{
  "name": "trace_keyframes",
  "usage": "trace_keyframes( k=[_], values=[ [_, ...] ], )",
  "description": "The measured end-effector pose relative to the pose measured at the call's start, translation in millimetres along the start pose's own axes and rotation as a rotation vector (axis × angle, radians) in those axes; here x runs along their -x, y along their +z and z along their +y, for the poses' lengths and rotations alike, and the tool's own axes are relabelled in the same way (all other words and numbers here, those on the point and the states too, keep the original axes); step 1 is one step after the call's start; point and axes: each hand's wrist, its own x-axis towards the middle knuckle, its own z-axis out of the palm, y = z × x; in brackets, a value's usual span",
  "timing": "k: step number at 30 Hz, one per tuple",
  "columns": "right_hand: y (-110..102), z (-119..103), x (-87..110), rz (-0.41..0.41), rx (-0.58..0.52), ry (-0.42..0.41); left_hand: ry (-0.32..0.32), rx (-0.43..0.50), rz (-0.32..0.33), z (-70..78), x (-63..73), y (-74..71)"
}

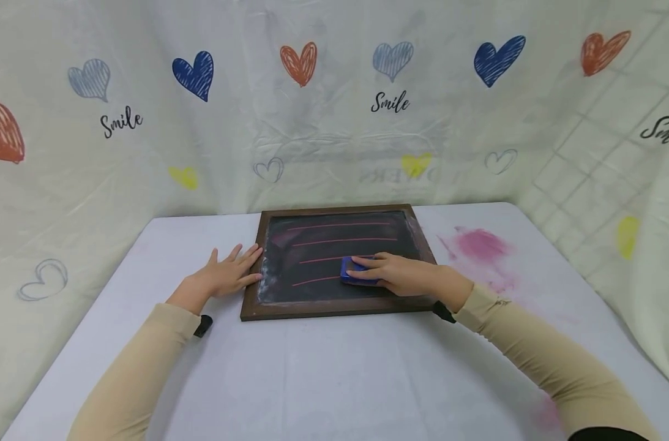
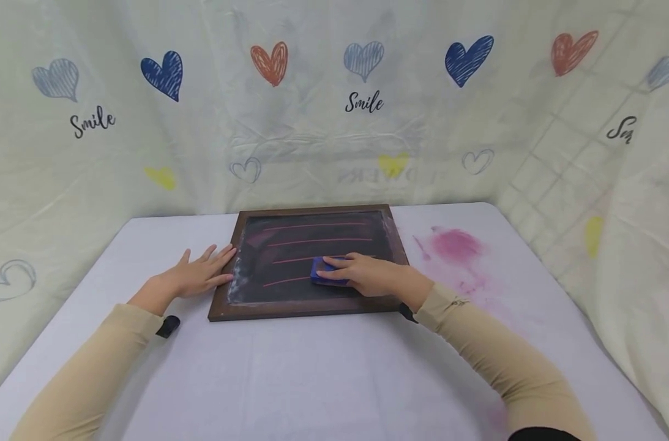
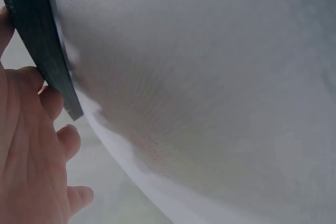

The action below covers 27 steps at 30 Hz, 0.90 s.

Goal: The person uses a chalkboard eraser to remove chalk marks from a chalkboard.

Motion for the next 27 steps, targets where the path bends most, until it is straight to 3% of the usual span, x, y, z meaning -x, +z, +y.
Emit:
trace_keyframes(
  k=[8, 27],
  values=[
    [-3, -18, -14.8, -0.043, 0.074, 0.045, -0.012, -0.009, -0.015, 2.0, -2.2, -2.4],
    [0, -66, -90.5, -0.109, 0.135, 0.003, -0.033, -0.017, -0.031, 1.8, -3.0, -3.4]
  ],
)
